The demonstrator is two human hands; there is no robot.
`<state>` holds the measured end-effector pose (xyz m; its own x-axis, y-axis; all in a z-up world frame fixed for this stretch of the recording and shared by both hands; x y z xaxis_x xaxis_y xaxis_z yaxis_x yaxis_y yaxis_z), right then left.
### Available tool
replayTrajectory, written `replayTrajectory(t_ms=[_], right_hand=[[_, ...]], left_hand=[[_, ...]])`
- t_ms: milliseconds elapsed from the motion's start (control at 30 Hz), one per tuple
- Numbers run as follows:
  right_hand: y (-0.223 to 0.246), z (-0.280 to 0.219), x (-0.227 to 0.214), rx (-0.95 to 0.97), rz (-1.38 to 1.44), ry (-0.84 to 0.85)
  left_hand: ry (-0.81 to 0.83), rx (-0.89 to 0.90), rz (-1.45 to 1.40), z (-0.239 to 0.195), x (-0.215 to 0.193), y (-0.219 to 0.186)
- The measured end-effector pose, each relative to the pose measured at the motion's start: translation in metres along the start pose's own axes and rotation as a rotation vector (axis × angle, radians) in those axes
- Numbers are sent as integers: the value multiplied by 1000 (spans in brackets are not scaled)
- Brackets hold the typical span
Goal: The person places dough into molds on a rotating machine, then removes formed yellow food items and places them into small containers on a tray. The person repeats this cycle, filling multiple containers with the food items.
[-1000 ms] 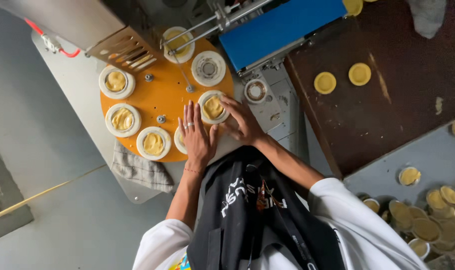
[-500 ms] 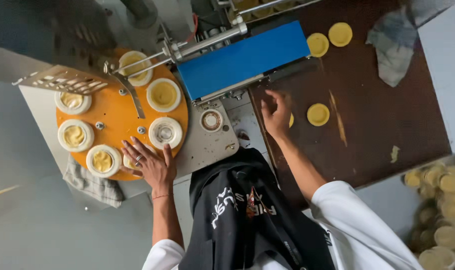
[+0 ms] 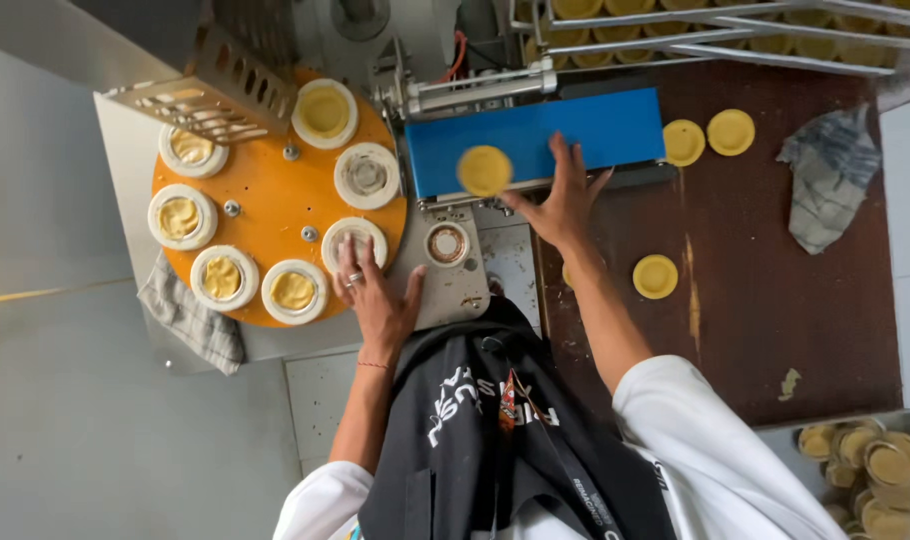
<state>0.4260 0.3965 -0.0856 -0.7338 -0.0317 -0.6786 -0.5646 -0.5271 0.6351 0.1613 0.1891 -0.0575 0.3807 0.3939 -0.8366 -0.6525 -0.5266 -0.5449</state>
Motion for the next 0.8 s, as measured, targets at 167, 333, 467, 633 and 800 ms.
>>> replayTrajectory(t_ms=[167, 333, 467, 633, 800], right_hand=[[1, 3, -13, 81, -21, -94], [-17, -13, -13, 105, -174, -261], [-33, -29, -16, 132, -176, -407], [50, -16, -9, -81, 188, -180], [135, -10, -5, -222, 732, 32]], left_hand=[[74, 128, -235, 0, 16, -35], [177, 252, -491, 12, 30, -69], [293, 263, -594, 23, 47, -89], [651, 256, -918, 43, 61, -108], [702, 332, -935, 37, 22, -139]])
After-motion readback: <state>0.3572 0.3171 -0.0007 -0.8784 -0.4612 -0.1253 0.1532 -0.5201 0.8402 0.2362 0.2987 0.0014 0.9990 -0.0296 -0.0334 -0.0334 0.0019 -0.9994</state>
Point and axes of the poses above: each hand's wrist, its own z-axis towards the middle knuckle, its own x-axis out of the palm, y = z × x, the point moved 10 cm from there along z, towards the middle knuckle, and after that the axes turned 13 degrees about -x, right-handed, at the moved point
